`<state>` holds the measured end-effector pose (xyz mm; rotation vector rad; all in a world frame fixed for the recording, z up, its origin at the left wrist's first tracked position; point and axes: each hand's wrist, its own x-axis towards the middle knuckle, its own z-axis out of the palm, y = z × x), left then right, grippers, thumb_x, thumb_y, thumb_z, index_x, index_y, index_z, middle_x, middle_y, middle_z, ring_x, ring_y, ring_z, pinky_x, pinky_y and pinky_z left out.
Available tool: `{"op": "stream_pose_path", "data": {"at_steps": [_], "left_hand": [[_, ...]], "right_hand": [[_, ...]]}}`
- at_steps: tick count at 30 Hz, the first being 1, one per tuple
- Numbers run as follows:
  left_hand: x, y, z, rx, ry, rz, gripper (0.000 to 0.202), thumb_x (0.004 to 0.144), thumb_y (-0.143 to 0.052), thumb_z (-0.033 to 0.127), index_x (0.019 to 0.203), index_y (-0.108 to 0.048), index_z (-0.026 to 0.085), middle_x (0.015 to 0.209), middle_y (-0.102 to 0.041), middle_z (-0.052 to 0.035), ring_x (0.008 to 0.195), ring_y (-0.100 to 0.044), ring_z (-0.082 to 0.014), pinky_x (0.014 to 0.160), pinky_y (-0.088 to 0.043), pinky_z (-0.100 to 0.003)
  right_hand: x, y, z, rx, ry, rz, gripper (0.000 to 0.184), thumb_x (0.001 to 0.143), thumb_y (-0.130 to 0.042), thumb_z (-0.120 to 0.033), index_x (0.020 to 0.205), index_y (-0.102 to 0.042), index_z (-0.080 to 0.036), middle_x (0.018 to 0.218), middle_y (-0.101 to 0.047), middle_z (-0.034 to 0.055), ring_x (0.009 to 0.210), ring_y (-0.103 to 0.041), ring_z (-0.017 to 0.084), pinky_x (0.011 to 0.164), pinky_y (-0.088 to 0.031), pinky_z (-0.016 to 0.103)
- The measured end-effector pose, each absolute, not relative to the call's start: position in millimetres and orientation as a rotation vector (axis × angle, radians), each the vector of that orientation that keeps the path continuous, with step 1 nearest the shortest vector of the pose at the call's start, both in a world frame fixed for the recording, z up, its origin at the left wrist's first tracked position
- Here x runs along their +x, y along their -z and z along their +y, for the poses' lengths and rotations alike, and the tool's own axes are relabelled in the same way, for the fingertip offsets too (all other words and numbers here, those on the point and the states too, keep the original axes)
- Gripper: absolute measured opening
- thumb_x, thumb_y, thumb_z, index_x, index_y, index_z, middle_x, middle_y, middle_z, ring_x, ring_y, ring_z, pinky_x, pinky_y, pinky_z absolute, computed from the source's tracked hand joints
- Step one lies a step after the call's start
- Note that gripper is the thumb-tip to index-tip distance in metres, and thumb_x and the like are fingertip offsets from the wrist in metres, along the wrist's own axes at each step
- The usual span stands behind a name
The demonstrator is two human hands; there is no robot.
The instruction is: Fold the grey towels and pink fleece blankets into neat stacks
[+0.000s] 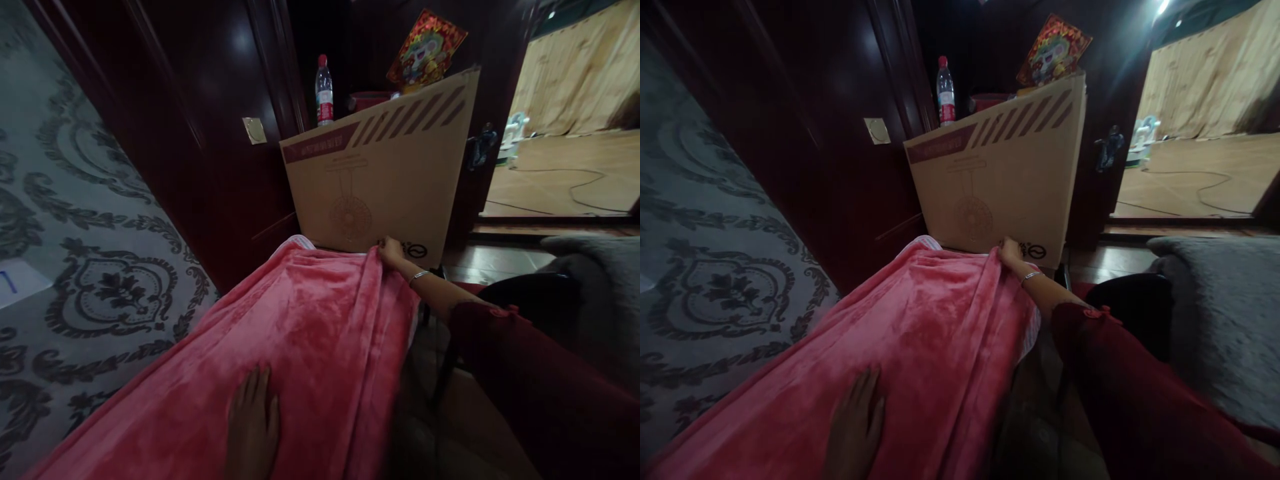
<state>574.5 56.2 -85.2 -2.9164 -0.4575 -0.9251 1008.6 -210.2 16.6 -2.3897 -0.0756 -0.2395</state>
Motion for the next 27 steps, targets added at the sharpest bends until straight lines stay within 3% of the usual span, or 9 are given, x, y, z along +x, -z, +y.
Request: {"op": "stream_pose_path", "data": {"at_steps": [9, 20, 27], "left_hand": [[573.6, 82.9, 56.9, -2.956, 0.920, -0.463, 0.051, 0.095, -0.034, 0.031, 0.135, -0.061, 0.015, 0.136, -0.064, -0.0117, 0.128, -0.058, -0.0279, 0.106, -0.048, -0.050], [575.8, 80.6, 56.7, -2.979, 0.921, -0.483, 0.050, 0.094, -0.035, 0.032, 0.133, -0.063, 0.017, 0.135, -0.065, -0.0111, 0.128, -0.058, -0.0270, 0.106, -0.048, -0.049], [577.4, 82.9, 57.4, -2.924, 0.914, -0.451, 0.053, 0.096, -0.031, 0.033, 0.131, -0.065, 0.011, 0.134, -0.065, -0.0158, 0.126, -0.059, -0.0313, 0.104, -0.048, -0.054]], "right_hand": [[1017.6, 24.4, -248.3, -2.542, 0.147, 0.055, 0.034, 0.094, -0.049, -0.022, 0.121, -0.067, -0.013, 0.114, -0.070, 0.0179, 0.102, -0.067, 0.025, 0.076, -0.050, 0.026], [1017.2, 27.9, -255.0, -2.639, 0.052, -0.024, 0.034, 0.094, -0.051, -0.023, 0.119, -0.071, -0.011, 0.115, -0.069, 0.0215, 0.105, -0.068, 0.027, 0.082, -0.051, 0.028], [1016.7, 25.8, -271.5, -2.714, -0.086, -0.084, 0.025, 0.084, -0.062, -0.023, 0.098, -0.078, -0.010, 0.096, -0.074, 0.0184, 0.095, -0.071, 0.028, 0.073, -0.051, 0.025]]}}
